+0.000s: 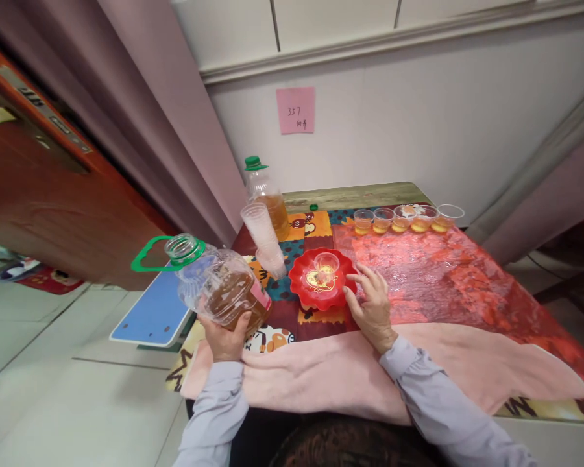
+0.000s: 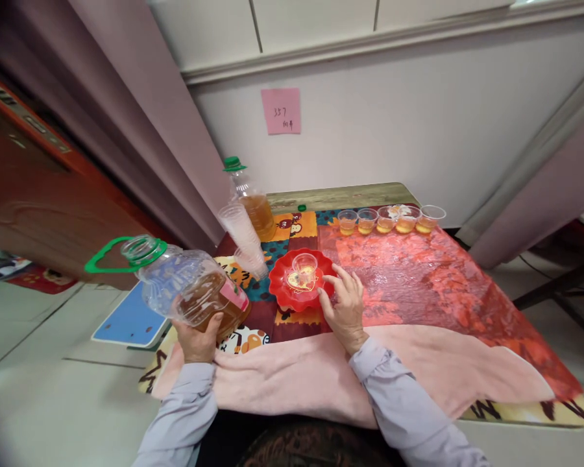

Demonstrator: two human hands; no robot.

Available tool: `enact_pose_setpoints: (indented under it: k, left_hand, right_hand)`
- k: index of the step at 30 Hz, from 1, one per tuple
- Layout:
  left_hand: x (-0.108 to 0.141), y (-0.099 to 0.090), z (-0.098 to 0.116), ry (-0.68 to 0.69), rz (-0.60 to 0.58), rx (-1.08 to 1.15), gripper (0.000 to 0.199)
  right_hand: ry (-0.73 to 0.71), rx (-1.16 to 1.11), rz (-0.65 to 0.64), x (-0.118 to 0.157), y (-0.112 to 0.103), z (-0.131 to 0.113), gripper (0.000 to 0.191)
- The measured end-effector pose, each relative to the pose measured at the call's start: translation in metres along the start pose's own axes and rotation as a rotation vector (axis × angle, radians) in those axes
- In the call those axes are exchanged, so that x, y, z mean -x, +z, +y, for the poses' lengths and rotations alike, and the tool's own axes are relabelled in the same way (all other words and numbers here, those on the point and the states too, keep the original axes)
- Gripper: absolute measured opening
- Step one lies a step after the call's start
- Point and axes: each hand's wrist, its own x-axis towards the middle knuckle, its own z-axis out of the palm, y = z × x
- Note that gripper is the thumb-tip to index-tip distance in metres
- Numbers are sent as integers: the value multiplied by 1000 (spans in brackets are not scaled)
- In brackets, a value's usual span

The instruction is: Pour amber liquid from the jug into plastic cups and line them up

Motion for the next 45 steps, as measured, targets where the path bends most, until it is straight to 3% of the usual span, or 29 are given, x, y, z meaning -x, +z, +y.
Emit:
enact_pose_setpoints:
  k: [9, 14, 18, 25, 33, 36, 41, 45]
  left_hand:
    - [0, 3, 2, -1, -34, 37, 120]
    - [0, 5, 2, -20, -35, 13, 120]
    - [-1, 5, 4, -30, -39, 36, 120]
    - [-1, 4, 2, -41, -27, 19, 118]
    - [0, 5, 5, -37, -31, 58, 118]
    - [0, 6, 7, -31, -37, 95, 117]
    - [0, 4, 8, -21, -31, 70, 116]
    - [2, 2, 4, -32, -56, 66, 118]
  right_hand:
    - [-5, -9, 13, 0, 2, 9, 58]
    - [153, -1, -33, 3, 6, 20, 69]
    - [279, -50, -47, 4, 10, 24, 63]
    - [353, -102, -73, 4, 13, 24, 53]
    - [251, -123, -15, -7, -9, 7, 53]
    - [167, -129, -127, -28, -13, -6, 62]
    - [125, -61, -364, -57, 22, -11, 83]
    - [148, -52, -431, -52, 52, -5, 75]
